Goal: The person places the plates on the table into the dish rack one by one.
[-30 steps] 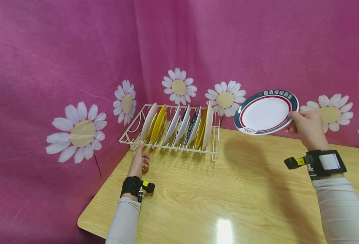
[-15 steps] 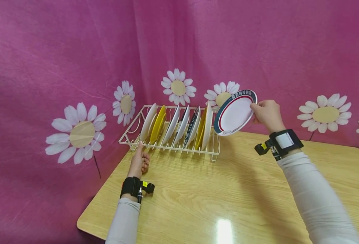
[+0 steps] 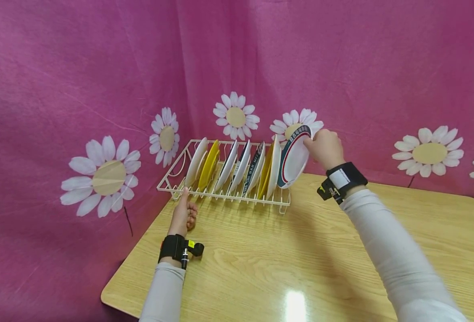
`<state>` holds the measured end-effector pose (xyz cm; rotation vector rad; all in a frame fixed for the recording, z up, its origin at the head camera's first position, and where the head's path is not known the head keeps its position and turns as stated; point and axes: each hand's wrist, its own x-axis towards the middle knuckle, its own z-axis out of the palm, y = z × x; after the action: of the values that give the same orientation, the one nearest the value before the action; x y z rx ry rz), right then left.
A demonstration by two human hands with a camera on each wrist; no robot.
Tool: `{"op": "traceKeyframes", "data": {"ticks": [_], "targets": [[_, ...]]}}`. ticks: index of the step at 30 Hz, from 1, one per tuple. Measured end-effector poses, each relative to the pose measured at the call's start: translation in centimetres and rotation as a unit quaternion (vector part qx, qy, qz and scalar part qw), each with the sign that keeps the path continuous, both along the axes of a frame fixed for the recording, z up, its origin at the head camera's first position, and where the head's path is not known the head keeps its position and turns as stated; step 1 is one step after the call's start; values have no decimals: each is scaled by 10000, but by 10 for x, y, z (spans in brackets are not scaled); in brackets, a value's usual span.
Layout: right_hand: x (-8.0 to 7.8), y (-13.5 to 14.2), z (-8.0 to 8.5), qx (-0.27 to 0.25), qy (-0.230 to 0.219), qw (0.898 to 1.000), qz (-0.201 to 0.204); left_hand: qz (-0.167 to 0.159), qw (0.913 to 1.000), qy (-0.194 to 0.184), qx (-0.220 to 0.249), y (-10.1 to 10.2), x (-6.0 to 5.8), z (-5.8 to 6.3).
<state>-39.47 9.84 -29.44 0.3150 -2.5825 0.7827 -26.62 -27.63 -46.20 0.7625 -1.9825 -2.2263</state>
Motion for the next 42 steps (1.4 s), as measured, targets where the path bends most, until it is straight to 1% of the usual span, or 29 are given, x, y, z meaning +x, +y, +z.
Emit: {"op": "traceKeyframes", "data": {"ticks": [4,8,12,15,20,27,31,36,39,42], "targets": [[-1,-18,3,377,158,9991,-117,40,10000,5,-12,0,2,1],[0,-40,5,715,286,9970,-72,79,10000,-7,11,-1,3,1],[3,-60,2,873,547,9947,-42,92,10000,-31,-7,-3,3,0],[5,-69,-2,903,596,9941,-41,94,9999,-36,-27,-3,3,0],[2,-71,-17,967,518,9940,0,80,9999,-63,23,-2,3,-1],[0,-68,-36,1181,631,9910,5,69,9999,-80,-19,-2,2,0],[-1,-66,-44,1050,582,9928,-8,76,10000,-58,-22,-1,2,1],[-2,-62,-54,826,385,9958,-63,50,10000,-46,-50,0,2,1],[-2,-61,-58,804,338,9961,-109,60,10000,-51,-12,1,1,0],[0,-61,-59,828,340,9960,-30,78,10000,-28,-48,1,1,-1]]}}
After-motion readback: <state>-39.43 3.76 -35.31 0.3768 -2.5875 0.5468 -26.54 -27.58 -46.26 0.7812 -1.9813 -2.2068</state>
